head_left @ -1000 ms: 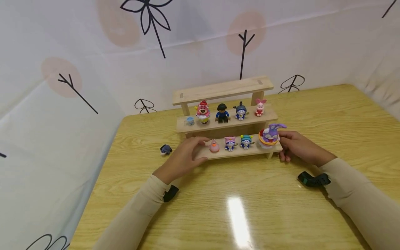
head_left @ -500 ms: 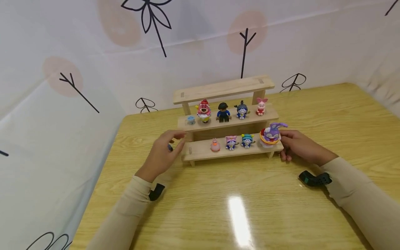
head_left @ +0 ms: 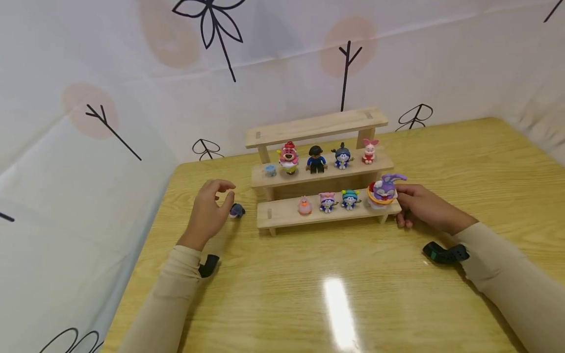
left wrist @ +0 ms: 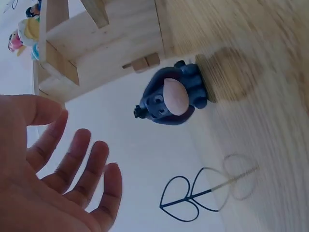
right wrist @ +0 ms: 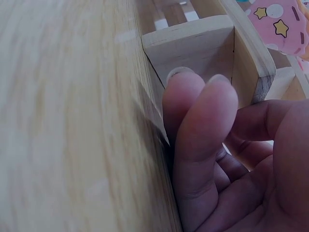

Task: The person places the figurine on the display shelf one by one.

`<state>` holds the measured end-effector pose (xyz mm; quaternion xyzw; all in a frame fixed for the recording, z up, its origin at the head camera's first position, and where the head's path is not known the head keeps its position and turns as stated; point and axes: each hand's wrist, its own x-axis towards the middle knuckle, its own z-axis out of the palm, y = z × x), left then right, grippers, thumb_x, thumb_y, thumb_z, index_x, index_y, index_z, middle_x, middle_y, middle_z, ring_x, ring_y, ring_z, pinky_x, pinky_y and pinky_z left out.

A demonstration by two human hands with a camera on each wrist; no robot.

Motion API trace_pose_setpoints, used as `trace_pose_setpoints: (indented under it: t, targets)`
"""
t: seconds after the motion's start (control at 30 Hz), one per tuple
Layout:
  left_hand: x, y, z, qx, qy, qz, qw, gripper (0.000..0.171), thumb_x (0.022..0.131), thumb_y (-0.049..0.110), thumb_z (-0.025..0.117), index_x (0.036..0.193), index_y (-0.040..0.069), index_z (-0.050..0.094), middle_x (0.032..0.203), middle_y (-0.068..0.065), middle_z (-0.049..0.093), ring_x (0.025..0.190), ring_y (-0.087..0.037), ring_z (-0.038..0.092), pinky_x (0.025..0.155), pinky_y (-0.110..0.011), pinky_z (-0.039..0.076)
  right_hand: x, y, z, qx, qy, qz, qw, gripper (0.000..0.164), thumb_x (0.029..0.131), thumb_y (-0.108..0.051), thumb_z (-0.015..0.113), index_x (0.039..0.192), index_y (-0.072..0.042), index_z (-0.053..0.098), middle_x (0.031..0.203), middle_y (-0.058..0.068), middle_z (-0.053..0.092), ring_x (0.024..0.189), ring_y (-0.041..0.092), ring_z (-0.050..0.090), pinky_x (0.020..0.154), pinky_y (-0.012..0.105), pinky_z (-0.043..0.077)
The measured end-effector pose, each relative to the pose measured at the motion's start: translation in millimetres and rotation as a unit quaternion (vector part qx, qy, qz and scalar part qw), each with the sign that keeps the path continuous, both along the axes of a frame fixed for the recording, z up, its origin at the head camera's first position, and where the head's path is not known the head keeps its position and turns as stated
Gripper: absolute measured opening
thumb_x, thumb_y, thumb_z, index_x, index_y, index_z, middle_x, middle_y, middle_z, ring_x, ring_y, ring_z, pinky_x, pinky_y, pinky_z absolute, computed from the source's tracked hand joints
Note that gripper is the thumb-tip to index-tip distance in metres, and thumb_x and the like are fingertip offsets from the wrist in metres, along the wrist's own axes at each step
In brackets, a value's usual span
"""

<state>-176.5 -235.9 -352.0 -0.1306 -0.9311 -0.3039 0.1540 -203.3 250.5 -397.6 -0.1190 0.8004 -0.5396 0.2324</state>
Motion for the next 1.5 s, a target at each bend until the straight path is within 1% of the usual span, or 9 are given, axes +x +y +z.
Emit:
trace_pose_setpoints:
  t: [0.13,0.3,0.47,0.7,0.9,1.07,1.23,1.4,1.5]
  targets:
    - [-4.9,-7.1,-4.7,-0.025,-0.077,0.001,0.9967,0.025,0.101,0.016,0.059,0.125,0.009,0.062,0.126,-0.016,0.057,0.118,-0.035,0.053,0.094,-0.052,0.05,0.7,1.4,0.3,0.005,0.001,-0.002,1.0,0.047,0.112,-0.028,0.024,0.144,0.003,0.039,0.073,0.013,0.064,0.058,0.02,0.06,0.055,0.035,0.056]
    - [-9.9,-12.1,-11.2,-0.044,-0.194,-0.021,0.9798,0.042,0.102,0.016,0.055,0.143,0.013,0.048,0.143,-0.012,0.045,0.134,-0.033,0.044,0.104,-0.054,0.045,-0.1,2.0,0.1,0.007,0.006,-0.005,1.0,0.045,0.112,-0.028,0.024,0.14,0.002,0.042,0.073,0.013,0.064,0.057,0.02,0.059,0.055,0.036,0.056]
    - [-11.1,-12.5,-16.0,-0.045,-0.249,-0.04,0.9667,0.056,0.099,0.01,0.056,0.151,0.011,0.035,0.148,-0.017,0.039,0.135,-0.036,0.046,0.103,-0.051,0.048,-0.7,1.3,-0.8,0.004,0.0,-0.007,1.0,0.045,0.112,-0.027,0.024,0.141,0.002,0.041,0.073,0.012,0.064,0.057,0.019,0.06,0.054,0.036,0.056]
    - [-10.9,-10.0,-17.5,-0.058,-0.247,-0.057,0.9655,0.058,0.096,0.006,0.058,0.15,0.01,0.036,0.138,-0.019,0.05,0.102,-0.025,0.062,0.082,-0.038,0.054,1.3,1.5,1.1,0.006,0.0,-0.007,1.0,0.045,0.112,-0.028,0.024,0.143,0.001,0.04,0.074,0.013,0.064,0.058,0.019,0.06,0.055,0.036,0.056]
    - [-11.1,-10.5,-17.6,-0.084,-0.231,-0.06,0.9675,0.051,0.095,0.003,0.06,0.143,0.007,0.045,0.133,-0.02,0.055,0.076,-0.019,0.054,0.069,-0.033,0.047,0.5,1.5,1.1,0.004,0.006,-0.006,1.0,0.044,0.112,-0.027,0.025,0.141,0.002,0.041,0.073,0.013,0.064,0.058,0.02,0.06,0.054,0.035,0.056]
    - [-10.7,-11.4,-19.3,-0.09,-0.229,-0.057,0.9675,0.049,0.094,0.001,0.059,0.141,0.007,0.048,0.133,-0.019,0.056,0.067,-0.017,0.05,0.066,-0.033,0.044,0.6,1.1,-1.1,0.002,0.007,-0.003,1.0,0.045,0.112,-0.028,0.025,0.141,0.002,0.041,0.073,0.013,0.064,0.058,0.02,0.06,0.054,0.036,0.056]
    - [-9.5,-11.5,-18.0,-0.087,-0.239,-0.046,0.966,0.048,0.095,0.001,0.057,0.141,0.01,0.047,0.14,-0.02,0.054,0.07,-0.019,0.054,0.067,-0.034,0.044,0.8,0.2,-1.2,0.001,0.005,-0.004,1.0,0.045,0.112,-0.027,0.024,0.141,0.003,0.041,0.073,0.013,0.064,0.057,0.019,0.06,0.054,0.036,0.056]
    - [-8.5,-10.4,-15.9,-0.088,-0.243,-0.03,0.9656,0.047,0.097,0.002,0.055,0.142,0.012,0.044,0.143,-0.021,0.053,0.102,-0.029,0.065,0.077,-0.038,0.049,0.5,-0.2,-0.7,0.0,0.003,-0.003,1.0,0.046,0.112,-0.026,0.023,0.144,0.004,0.038,0.073,0.013,0.064,0.057,0.019,0.06,0.054,0.035,0.056]
    - [-8.0,-10.4,-15.3,-0.089,-0.24,-0.025,0.9664,0.046,0.097,0.002,0.054,0.141,0.011,0.044,0.142,-0.023,0.054,0.098,-0.028,0.064,0.074,-0.036,0.048,0.3,-0.4,-0.4,0.001,0.003,-0.001,1.0,0.047,0.112,-0.027,0.023,0.144,0.004,0.037,0.074,0.013,0.064,0.058,0.02,0.06,0.054,0.035,0.056]
